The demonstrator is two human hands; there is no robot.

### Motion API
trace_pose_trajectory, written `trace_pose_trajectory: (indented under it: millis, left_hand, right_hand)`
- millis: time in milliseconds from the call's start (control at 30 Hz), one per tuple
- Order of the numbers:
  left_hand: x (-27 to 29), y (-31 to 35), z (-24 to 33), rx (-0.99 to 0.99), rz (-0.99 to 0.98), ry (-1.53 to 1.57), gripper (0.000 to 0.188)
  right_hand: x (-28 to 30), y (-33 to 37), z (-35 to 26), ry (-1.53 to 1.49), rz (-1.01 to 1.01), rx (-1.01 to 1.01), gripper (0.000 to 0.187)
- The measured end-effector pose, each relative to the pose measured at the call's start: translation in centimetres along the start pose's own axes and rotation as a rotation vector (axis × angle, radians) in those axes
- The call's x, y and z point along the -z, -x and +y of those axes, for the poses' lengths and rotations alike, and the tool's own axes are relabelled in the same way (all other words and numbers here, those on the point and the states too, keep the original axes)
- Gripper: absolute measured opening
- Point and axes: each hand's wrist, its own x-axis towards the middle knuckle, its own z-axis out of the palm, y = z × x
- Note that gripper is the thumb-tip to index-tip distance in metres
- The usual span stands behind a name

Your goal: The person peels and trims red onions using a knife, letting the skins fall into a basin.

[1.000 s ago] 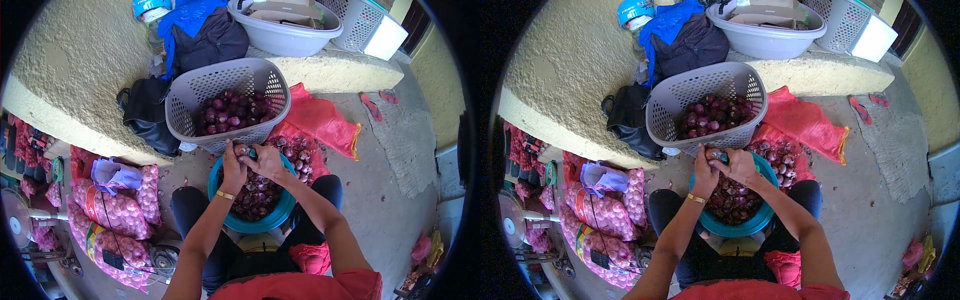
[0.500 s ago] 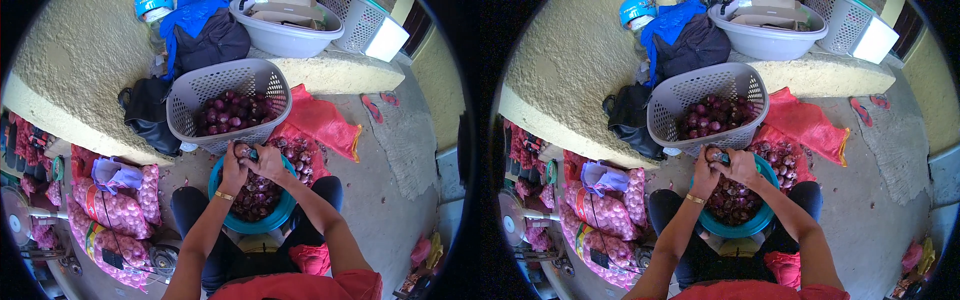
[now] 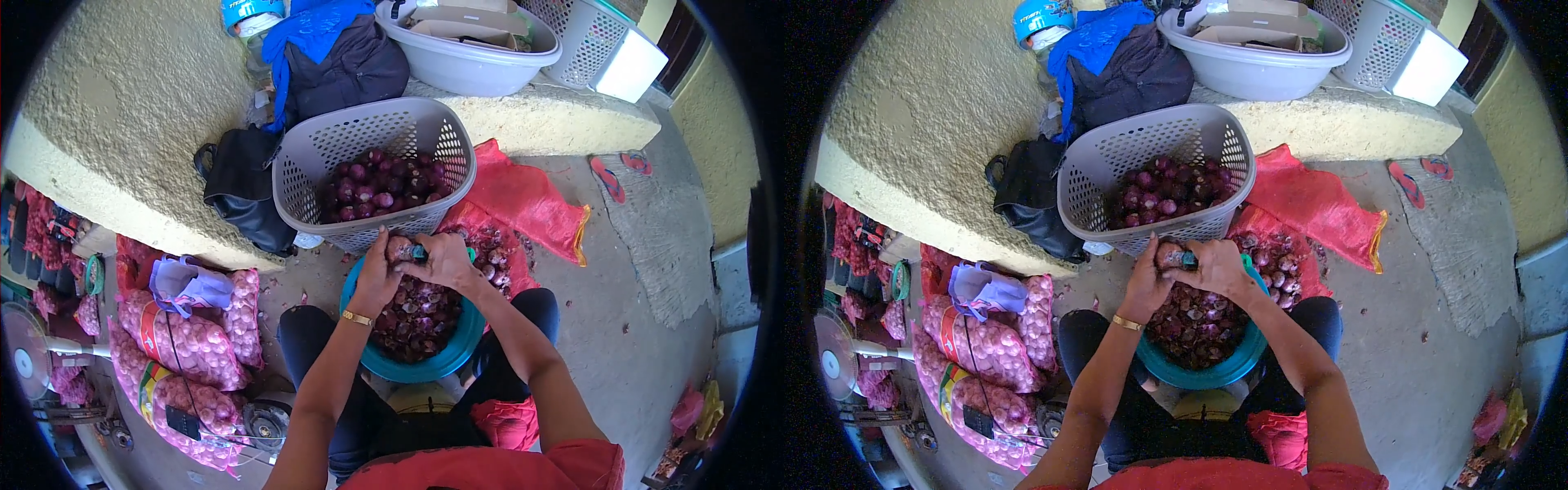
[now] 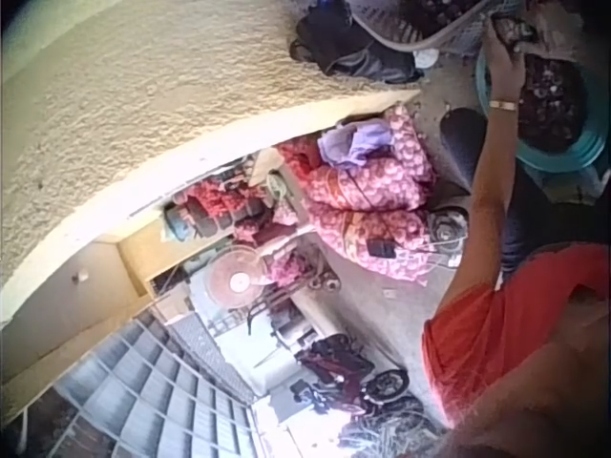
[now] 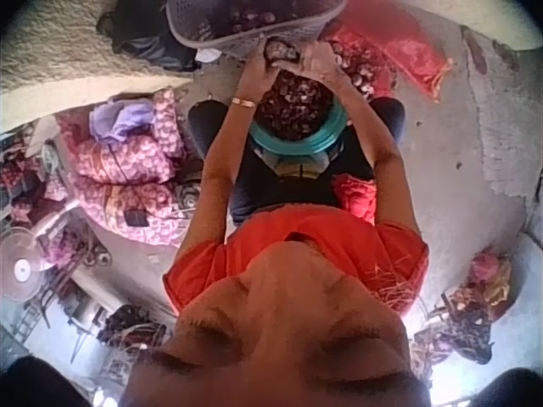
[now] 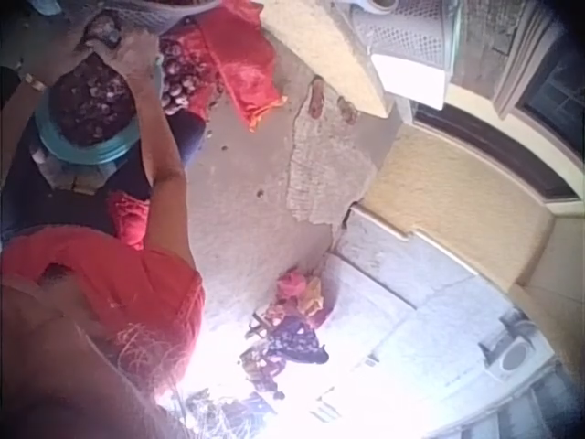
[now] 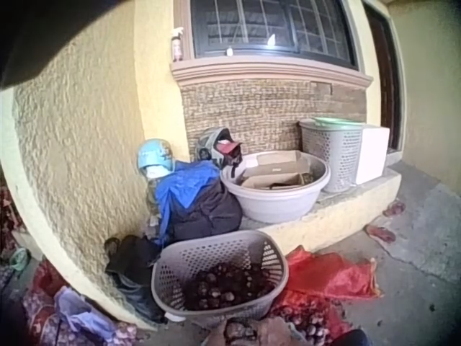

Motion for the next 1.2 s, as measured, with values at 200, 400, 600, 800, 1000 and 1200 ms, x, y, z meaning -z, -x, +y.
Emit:
trace_pose_trajectory:
  millis: [200, 400, 600, 800, 1000, 1200]
  left_hand:
    - [-0.3, -0.6, -1.7, -0.146, 0.124, 0.201, 0.030]
    - [-0.9, -0.4, -0.1, -0.043, 0.027, 0.142, 0.032]
    - [0.3, -1.4, -1.8, -0.188, 0.051, 0.094, 0.037]
    - [0.5, -1.8, -1.2, -0.210, 0.094, 0.163, 0.037]
    - [1.3, -1.4, 1.3, -0.132, 0.121, 0.328, 0.031]
    - [0.1, -0.6, 2.0, -0.121, 0.080, 0.330, 0.027]
  right_hand:
    - [-3.0, 0.7, -0.5, -0.060, 0.097, -0.163, 0.054]
    - [-1.0, 0.2, 0.1, -0.238, -0.040, -0.142, 0.051]
    - [-3.0, 0.7, -1.0, -0.207, 0.085, -0.195, 0.044]
    - [-1.5, 0.4, -0.8, -0.421, 0.004, -0.233, 0.040]
    - [2.6, 1.3, -1.0, -0.085, -0.283, -0.116, 0.063]
    - [2.6, 2.6, -0.4, -0.054, -0.408, -0.069, 0.063]
